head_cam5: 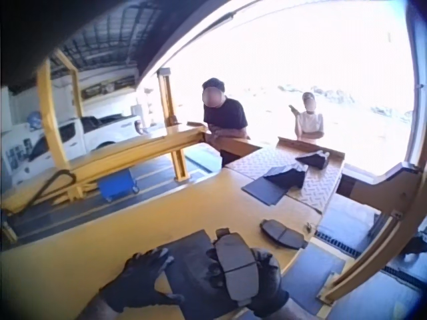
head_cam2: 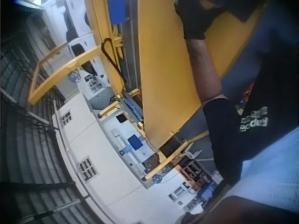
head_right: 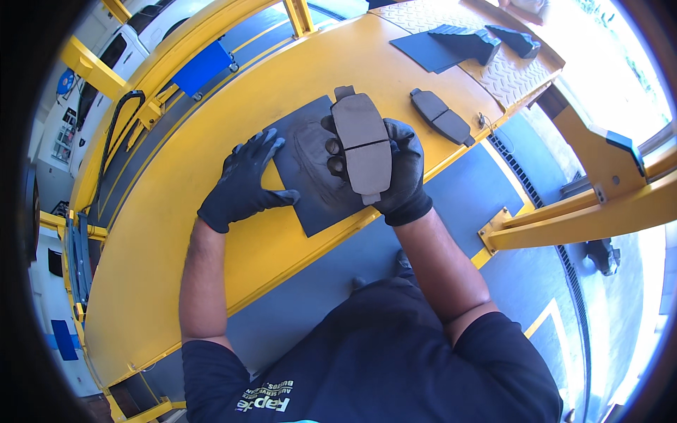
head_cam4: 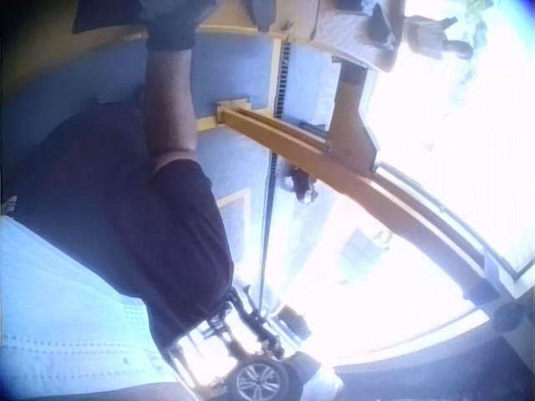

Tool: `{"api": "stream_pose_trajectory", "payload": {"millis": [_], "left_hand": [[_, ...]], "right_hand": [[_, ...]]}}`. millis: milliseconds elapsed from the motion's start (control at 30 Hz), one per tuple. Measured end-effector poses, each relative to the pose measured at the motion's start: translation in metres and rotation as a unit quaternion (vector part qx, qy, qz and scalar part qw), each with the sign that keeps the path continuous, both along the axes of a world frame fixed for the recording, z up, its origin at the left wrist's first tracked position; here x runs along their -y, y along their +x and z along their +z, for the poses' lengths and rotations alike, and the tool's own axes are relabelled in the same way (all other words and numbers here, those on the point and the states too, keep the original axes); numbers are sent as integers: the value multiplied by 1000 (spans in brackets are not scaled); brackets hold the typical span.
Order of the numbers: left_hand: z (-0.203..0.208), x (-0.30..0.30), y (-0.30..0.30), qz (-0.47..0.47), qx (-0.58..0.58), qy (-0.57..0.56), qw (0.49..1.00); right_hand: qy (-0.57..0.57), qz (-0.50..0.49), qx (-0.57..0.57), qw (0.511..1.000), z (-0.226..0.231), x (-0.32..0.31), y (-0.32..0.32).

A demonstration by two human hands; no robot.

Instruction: The person puts on a face mask and gloves, then sands brake pads on a yellow workbench using a sanding sheet. They flip and reposition the pads to sand multiple surfaces.

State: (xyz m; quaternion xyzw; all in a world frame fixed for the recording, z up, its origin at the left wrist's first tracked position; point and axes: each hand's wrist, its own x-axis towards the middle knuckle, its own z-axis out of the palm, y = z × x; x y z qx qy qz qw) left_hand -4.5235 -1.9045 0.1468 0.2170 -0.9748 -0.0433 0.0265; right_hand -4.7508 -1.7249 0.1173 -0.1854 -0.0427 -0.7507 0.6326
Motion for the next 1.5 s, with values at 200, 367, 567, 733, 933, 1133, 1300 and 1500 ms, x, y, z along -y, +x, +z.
{"api": "stream_pose_trajectory", "payload": {"millis": [200,367,567,733,933,1133,1300,1500], "left_hand": [[1,-2,1,4,1,-6,1000],[2,-4,-2,-4,-18,6,1000],[-7,-3,2,-40,-66,34,996],[0,-2,6,-33,-44,42,998],[10,-19,-6,16,-20,-14,1000],[7,-23,-5,26,-26,-12,999],[-9,-18,3,28,-66,-3,997],[-9,-25,-1,6,-55,-35,998]], "right_hand": [[-12,-1,2,1000,-7,6,0],[-24,-3,19,1000,-8,5,-6],[155,-74,23,985,-12,3,-18],[163,-159,-5,974,-5,4,-30],[50,-87,26,995,3,3,-41],[82,-75,58,992,28,0,-27],[56,-66,35,996,28,4,-24],[35,-34,-26,998,29,5,-17]]}}
